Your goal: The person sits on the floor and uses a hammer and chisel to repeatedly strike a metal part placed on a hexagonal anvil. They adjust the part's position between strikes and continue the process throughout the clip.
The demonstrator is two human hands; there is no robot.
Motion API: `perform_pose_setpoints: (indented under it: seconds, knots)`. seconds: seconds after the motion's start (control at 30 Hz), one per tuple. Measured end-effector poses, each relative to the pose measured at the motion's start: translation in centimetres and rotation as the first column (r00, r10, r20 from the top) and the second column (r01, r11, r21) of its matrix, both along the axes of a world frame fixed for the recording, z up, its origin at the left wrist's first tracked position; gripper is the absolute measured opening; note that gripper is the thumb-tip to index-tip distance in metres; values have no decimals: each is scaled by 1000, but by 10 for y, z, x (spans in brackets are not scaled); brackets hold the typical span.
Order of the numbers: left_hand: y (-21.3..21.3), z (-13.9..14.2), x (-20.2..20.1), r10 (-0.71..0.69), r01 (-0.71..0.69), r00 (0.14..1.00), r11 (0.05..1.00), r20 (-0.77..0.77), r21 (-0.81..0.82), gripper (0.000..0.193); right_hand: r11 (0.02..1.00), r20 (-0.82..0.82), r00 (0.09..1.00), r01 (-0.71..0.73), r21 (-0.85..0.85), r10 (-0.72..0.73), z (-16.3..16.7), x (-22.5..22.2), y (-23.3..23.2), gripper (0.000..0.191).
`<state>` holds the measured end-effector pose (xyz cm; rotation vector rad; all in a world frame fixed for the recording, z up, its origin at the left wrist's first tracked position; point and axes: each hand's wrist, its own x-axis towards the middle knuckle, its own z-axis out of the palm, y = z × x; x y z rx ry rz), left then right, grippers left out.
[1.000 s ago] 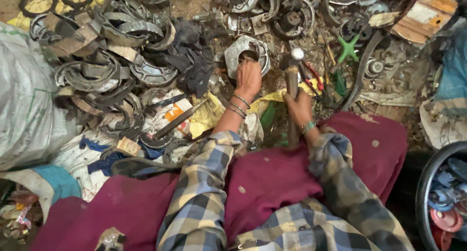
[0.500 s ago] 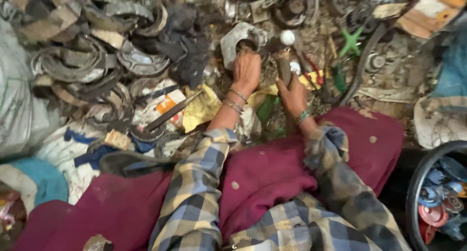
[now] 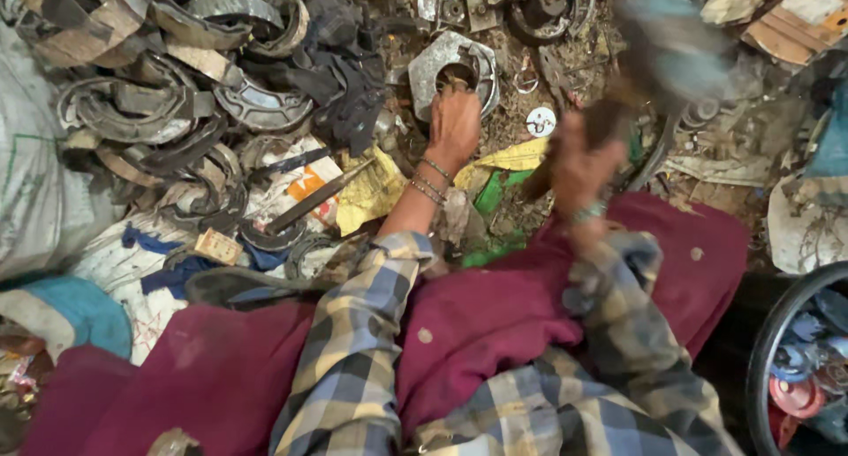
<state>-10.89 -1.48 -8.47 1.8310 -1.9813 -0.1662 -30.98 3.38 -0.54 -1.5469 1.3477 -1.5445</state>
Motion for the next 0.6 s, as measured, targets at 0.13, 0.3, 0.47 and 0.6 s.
perform_pose_setpoints:
  seconds: [0.13, 0.3, 0.47, 0.6]
  knots:
    - [-16, 7, 8, -8, 1, 998, 995, 67, 104, 15, 870, -753, 609, 199, 451, 251, -53, 11, -5, 52]
    - [-13, 19, 20, 10, -12, 1000, 996, 29, 91, 11, 904, -338, 928, 2, 427, 157, -9, 13, 11, 45]
    - [9, 17, 10, 12, -17, 999, 994, -44, -104, 8, 985, 15, 991, -134, 113, 133, 49, 19, 29, 35]
    - [6, 11, 10, -17, 13, 997, 999, -76, -51, 12, 997, -124, 991, -48, 57, 55, 19, 18, 20, 40]
